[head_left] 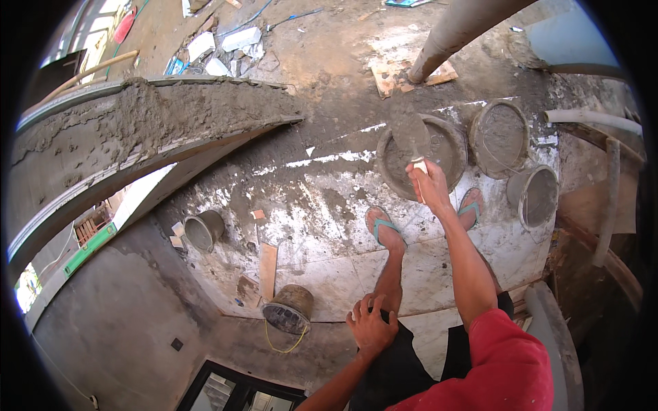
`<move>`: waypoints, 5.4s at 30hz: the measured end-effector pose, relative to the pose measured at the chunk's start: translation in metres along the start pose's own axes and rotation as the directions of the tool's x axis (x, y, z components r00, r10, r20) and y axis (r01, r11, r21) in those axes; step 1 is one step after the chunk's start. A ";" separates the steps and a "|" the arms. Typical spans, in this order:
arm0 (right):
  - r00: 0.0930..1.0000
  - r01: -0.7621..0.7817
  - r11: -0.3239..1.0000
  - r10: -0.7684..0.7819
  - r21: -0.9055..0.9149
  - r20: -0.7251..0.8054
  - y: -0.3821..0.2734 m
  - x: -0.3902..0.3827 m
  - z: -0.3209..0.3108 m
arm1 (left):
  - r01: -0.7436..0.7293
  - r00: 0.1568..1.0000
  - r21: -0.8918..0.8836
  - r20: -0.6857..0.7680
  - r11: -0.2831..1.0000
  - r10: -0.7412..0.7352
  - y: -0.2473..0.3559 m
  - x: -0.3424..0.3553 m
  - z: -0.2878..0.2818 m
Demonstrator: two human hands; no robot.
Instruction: The person applies wet plaster to a concrete pillar using a trowel, scooping the mixture from a bucket and smoothing it onto the vertical surface.
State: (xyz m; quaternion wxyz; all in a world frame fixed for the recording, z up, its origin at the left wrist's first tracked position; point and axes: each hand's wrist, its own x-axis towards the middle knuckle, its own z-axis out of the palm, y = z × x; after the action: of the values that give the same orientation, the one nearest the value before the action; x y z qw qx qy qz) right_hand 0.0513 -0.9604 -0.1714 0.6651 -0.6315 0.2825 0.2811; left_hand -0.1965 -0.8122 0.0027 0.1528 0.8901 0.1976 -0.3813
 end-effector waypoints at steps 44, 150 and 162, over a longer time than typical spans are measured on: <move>0.963 -0.230 0.842 0.268 -0.488 0.008 0.087 -0.006 -0.082 | 0.001 1.000 -0.005 -0.008 1.000 -0.001 0.000 -0.002 0.002; 0.997 -0.049 0.368 -0.040 -0.929 -0.069 -0.035 -0.095 -0.088 | -0.007 1.000 -0.059 -0.013 0.998 0.006 0.004 -0.003 -0.001; 0.994 0.058 0.173 0.077 -0.983 0.072 0.009 -0.023 -0.030 | 0.024 0.999 -0.049 -0.020 0.998 -0.025 -0.001 -0.012 0.014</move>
State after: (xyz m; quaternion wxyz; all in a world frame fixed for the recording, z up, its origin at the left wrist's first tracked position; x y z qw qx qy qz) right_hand 0.0286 -0.9901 -0.1620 0.1150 -0.8936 0.0040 0.4338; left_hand -0.2134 -0.8197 0.0020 0.1679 0.8874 0.2194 -0.3689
